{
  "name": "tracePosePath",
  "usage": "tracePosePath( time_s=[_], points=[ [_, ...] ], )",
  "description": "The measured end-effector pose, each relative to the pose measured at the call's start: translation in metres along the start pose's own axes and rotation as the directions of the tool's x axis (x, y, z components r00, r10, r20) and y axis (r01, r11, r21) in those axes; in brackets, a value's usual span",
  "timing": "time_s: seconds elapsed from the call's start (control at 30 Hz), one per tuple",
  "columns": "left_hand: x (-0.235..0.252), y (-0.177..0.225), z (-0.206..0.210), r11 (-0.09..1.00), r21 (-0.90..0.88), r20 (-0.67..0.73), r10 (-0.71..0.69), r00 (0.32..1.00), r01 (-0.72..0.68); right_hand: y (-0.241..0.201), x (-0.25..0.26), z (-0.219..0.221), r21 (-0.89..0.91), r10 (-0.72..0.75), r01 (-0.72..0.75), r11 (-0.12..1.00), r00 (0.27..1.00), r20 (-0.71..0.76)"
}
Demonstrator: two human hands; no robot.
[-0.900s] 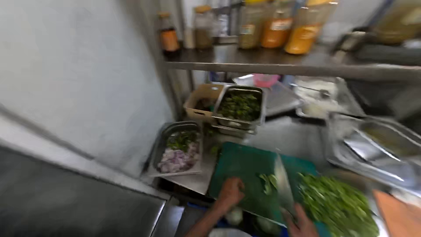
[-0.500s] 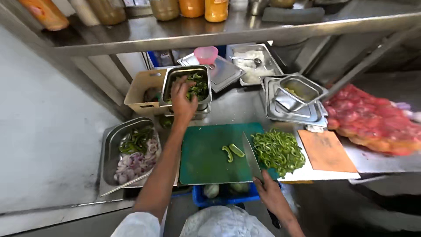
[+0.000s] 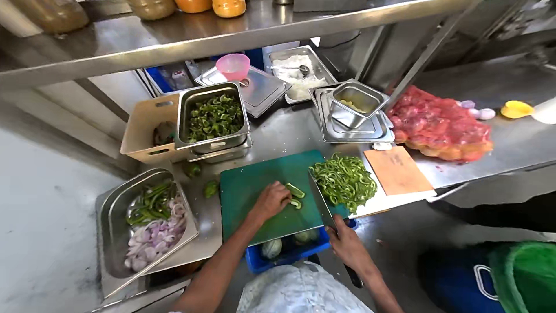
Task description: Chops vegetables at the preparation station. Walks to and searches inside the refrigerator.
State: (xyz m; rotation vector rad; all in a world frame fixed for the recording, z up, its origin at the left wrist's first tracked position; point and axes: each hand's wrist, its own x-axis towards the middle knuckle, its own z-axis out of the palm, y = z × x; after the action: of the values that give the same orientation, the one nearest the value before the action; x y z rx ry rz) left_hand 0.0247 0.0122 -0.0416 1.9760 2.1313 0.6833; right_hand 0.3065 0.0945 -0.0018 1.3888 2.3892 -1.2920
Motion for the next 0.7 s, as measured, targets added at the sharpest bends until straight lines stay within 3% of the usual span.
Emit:
tracePosePath(
  time_s=[0.07, 0.2, 0.43, 0.53, 0.7],
  points=[
    [0.007, 0.001, 0.003, 1.000, -0.016, -0.051, 0.021, 0.998, -0.022, -0.004, 0.000, 0.001, 0.002, 0.013, -0.013, 1.000, 1.000, 0.006],
    [0.019, -0.001, 0.010, 0.990, -0.128, -0.021, 0.060, 0.998, -0.063, -0.007, 0.000, 0.001, -0.001, 0.025, -0.025, 1.000, 1.000, 0.015],
    [0.009, 0.023, 0.011, 0.954, -0.186, 0.064, -0.229, 0.971, 0.237, -0.038, -0.002, -0.006, -0.301, 0.057, -0.050, 0.952, 0.998, 0.014],
    [0.010, 0.026, 0.012, 0.953, -0.177, 0.063, -0.237, 0.970, 0.244, -0.056, -0.003, -0.008, -0.390, 0.084, -0.067, 0.919, 0.996, 0.026],
    [0.023, 0.029, 0.004, 0.970, -0.098, 0.172, -0.204, 0.964, 0.223, -0.087, -0.009, -0.016, -0.525, 0.138, -0.079, 0.847, 0.988, 0.074]
  ],
)
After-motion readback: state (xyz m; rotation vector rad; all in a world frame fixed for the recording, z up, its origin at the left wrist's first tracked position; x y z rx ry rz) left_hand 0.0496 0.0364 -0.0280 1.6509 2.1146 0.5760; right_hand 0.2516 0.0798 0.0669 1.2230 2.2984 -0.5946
